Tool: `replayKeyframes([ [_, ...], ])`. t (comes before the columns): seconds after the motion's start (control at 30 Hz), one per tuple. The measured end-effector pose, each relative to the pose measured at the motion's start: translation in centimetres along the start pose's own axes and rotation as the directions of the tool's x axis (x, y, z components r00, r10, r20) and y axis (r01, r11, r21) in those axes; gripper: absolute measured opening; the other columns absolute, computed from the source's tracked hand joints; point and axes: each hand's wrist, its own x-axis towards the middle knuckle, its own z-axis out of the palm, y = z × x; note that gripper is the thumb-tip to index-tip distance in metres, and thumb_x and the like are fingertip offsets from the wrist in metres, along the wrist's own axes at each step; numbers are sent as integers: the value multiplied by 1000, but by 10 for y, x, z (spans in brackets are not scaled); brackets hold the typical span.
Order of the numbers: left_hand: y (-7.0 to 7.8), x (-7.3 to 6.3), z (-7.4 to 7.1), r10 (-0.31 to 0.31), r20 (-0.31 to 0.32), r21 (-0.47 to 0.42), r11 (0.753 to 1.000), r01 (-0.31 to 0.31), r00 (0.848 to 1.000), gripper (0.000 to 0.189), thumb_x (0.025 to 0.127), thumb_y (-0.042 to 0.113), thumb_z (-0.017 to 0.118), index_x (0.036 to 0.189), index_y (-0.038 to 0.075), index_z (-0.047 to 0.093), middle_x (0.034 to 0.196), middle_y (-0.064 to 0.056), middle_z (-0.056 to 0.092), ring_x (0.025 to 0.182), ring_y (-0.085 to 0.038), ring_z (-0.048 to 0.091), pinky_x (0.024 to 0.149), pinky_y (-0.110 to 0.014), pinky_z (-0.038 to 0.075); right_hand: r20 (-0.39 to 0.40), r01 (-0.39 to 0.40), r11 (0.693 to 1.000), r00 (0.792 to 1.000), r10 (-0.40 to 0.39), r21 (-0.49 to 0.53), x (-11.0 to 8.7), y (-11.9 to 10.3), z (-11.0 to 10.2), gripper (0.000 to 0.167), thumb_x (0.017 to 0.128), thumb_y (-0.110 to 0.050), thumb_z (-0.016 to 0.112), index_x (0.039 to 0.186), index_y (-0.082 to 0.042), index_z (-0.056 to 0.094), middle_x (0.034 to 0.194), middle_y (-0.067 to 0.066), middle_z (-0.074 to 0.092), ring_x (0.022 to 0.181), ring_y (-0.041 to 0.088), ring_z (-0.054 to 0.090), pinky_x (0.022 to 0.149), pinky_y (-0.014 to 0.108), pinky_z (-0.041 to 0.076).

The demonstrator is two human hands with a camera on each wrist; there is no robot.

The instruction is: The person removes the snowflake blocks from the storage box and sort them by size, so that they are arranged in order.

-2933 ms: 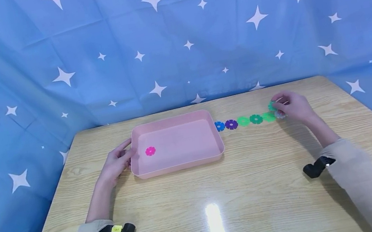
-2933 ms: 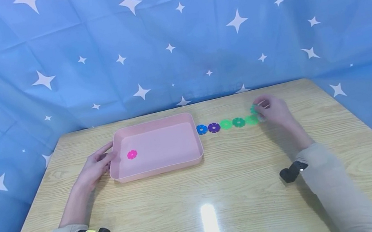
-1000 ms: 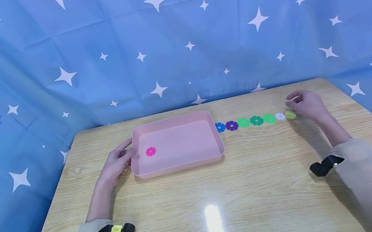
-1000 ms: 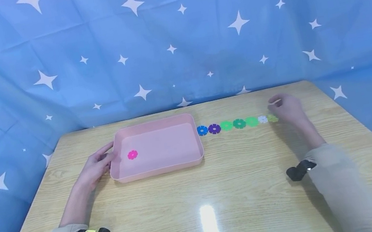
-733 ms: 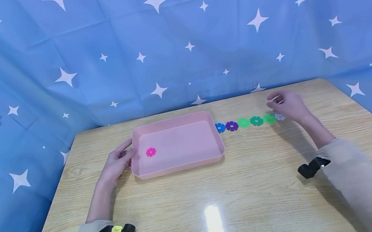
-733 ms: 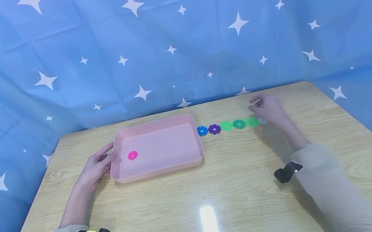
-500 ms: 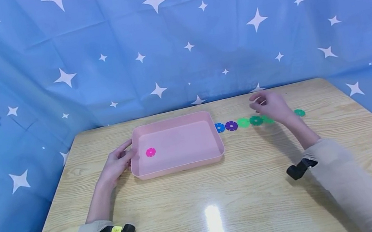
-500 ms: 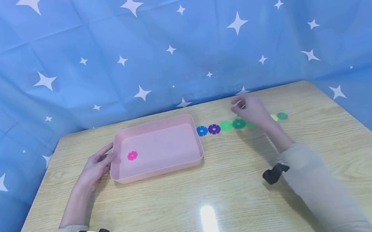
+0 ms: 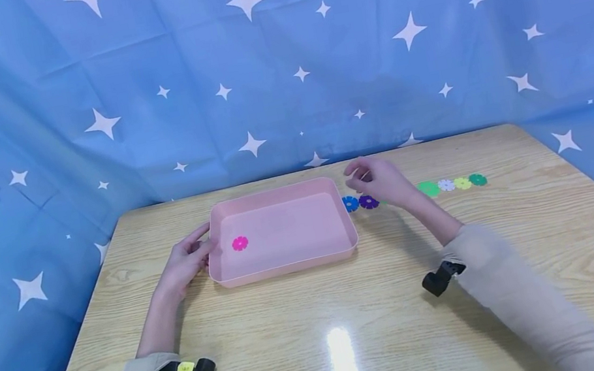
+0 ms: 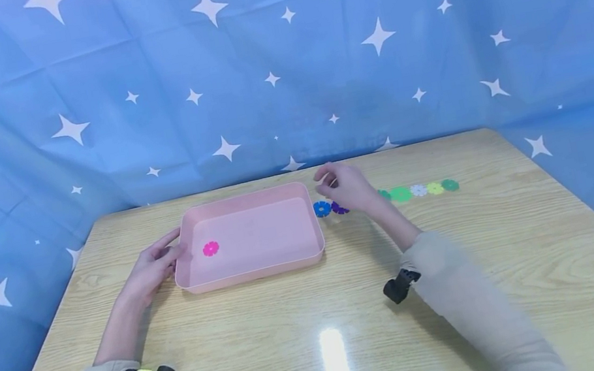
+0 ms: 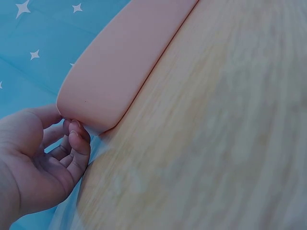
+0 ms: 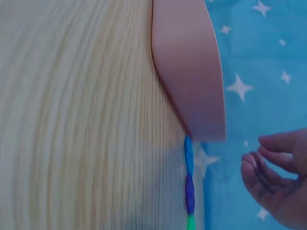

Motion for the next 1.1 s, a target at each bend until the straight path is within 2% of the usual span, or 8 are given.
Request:
replayKeyframes([
  [0.2,-3,3,0,-1,-14,-6,1000,1,1000,58,105,16,56,158,8,34,98,-7,57,74,-9,57,65,-21,52,24,42,998,999,-43,44,10,-20,25,25,100,-14,63,120,1,65,99,14,69,87,29,68,72,38,55],
  [0.4,-3,4,0,1,-18,6,1000,-1,1000,58,105,17,57,158,8,35,99,-7,57,75,-9,57,66,-21,52,55,79,993,995,-84,90,20,-37,53,24,98,-10,65,118,3,66,98,13,69,85,24,65,78,36,54],
  [0.53,-2,4,1,5,-17,10,1000,-5,1000,57,105,17,57,157,8,35,99,-7,57,75,-10,57,65,-21,52,97,76,992,992,-85,99,23,-51,73,24,98,-10,64,119,2,66,99,11,69,88,23,64,84,35,53],
  [0.77,-2,4,1,2,-12,7,1000,-2,1000,58,105,18,57,158,8,35,98,-6,57,74,-9,57,66,-21,53,176,17,996,984,-31,83,22,-68,102,24,100,-17,64,122,-8,64,104,1,67,95,16,63,89,32,52],
  [0.93,-2,3,-1,8,-9,16,1000,-8,1000,59,105,20,57,158,8,35,98,-6,58,76,-9,57,68,-21,52,235,-2,987,971,-36,158,26,-81,120,26,101,-15,63,123,-3,63,103,4,66,91,20,65,81,30,55],
  [1.1,-3,3,-1,4,-11,24,1000,-4,1000,59,105,21,57,158,8,34,99,-6,58,77,-9,57,69,-21,52,257,1,988,966,-41,154,33,-92,138,24,100,-13,64,121,-3,64,99,4,66,87,19,64,73,27,55],
])
